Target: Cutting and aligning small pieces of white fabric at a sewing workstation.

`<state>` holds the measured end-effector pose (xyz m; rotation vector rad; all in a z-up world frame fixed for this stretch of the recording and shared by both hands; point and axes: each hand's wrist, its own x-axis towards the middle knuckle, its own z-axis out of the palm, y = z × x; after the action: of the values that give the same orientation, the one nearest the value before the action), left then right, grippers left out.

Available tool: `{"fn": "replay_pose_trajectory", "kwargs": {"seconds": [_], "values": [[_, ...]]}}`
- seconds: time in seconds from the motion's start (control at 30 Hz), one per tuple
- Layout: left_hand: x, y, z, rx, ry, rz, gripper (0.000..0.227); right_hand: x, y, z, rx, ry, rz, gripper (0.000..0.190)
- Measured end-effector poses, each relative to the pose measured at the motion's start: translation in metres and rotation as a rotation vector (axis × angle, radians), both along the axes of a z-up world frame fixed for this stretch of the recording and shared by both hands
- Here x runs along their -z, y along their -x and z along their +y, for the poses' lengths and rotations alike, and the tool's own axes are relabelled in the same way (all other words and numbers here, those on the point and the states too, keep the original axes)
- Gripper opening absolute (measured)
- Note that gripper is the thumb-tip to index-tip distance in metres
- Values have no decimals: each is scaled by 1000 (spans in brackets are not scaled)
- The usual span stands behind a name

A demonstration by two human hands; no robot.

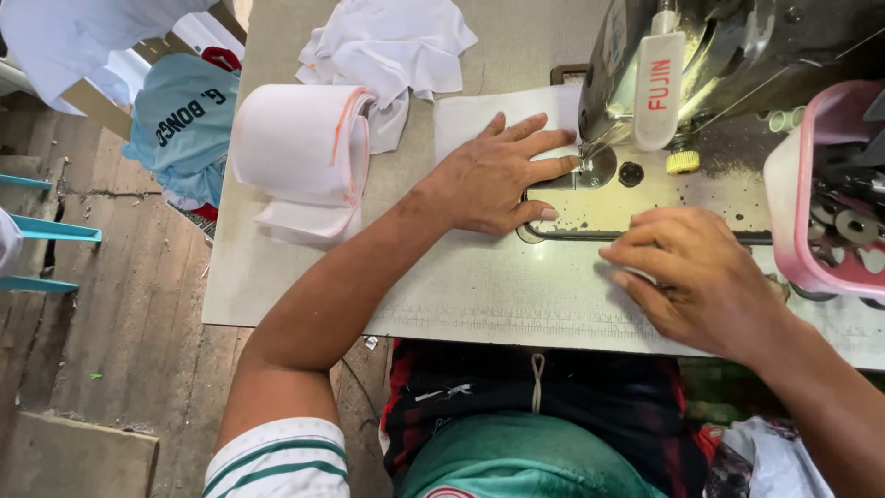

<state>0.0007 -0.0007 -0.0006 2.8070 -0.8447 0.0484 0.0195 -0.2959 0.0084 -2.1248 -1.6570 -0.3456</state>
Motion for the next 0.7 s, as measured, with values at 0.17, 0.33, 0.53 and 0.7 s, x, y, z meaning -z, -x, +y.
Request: {"fn": "replay_pose_trajectory", "kwargs": {"seconds": [0.17, 0.33, 0.53, 0.7], "values": [[6, -3, 4, -23, -18, -21, 64, -17, 22, -15, 18, -1, 308, 18], [1, -4, 9, -33, 23, -1, 55, -16, 23, -15, -3, 10, 310, 19], [-6, 12, 7, -204, -82, 117, 62, -18, 22, -6, -107, 16, 344, 21], [-16, 34, -17, -245, -228, 73, 64, -26, 24, 4, -217, 0, 407, 18]]}}
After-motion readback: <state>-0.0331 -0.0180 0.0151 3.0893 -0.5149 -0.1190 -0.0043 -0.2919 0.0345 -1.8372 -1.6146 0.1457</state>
